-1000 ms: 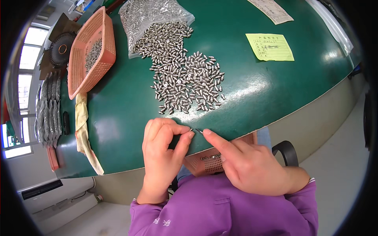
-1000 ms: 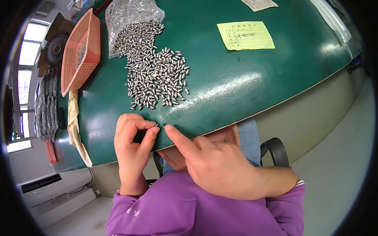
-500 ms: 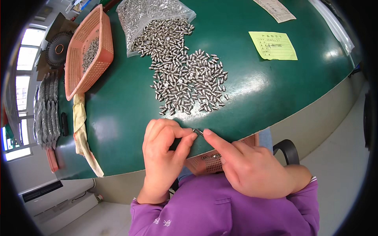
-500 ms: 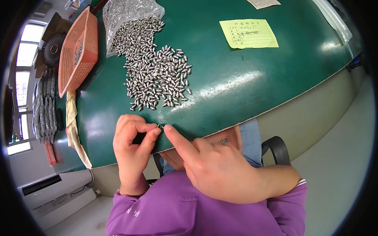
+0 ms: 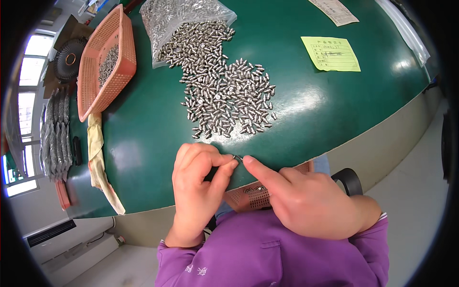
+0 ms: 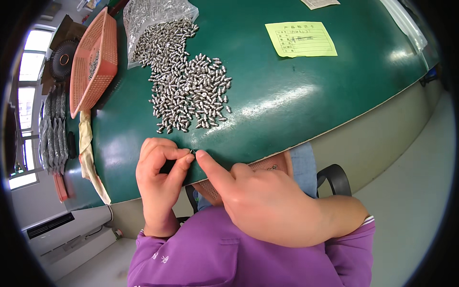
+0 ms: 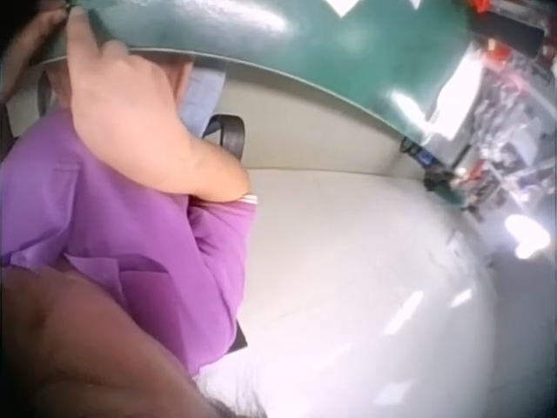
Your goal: Inspecting and sorting a pile of small metal screws or bolts on a workstation table.
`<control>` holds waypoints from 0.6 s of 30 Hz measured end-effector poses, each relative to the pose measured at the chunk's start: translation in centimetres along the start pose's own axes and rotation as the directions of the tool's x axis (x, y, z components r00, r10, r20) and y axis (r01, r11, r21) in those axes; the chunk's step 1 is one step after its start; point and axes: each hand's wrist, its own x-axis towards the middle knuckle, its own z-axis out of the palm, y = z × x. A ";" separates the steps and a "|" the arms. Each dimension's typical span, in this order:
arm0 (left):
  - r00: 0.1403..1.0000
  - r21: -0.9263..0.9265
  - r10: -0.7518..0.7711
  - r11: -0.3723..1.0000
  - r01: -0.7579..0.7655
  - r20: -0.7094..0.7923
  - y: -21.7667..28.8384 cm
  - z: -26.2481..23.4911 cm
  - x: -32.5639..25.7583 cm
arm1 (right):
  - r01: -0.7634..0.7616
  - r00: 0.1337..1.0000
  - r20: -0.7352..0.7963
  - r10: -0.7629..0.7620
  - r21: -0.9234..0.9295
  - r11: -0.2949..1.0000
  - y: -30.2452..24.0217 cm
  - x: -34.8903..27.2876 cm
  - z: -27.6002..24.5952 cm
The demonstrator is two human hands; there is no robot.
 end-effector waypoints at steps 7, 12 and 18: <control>0.995 0.011 0.050 0.999 -0.052 0.085 0.1 -0.7 -0.5 | -0.053 0.998 -0.041 0.051 -0.063 0.997 0.0 -0.7 1.5; 0.992 0.024 0.071 0.997 -0.073 0.103 1.1 -1.0 -0.3 | -0.128 0.974 -0.161 0.158 0.184 0.975 0.7 -1.9 1.2; 0.989 0.276 0.118 0.957 -0.089 -0.090 0.3 0.6 1.7 | -0.090 0.979 -0.168 0.112 0.131 0.987 0.7 -1.7 1.0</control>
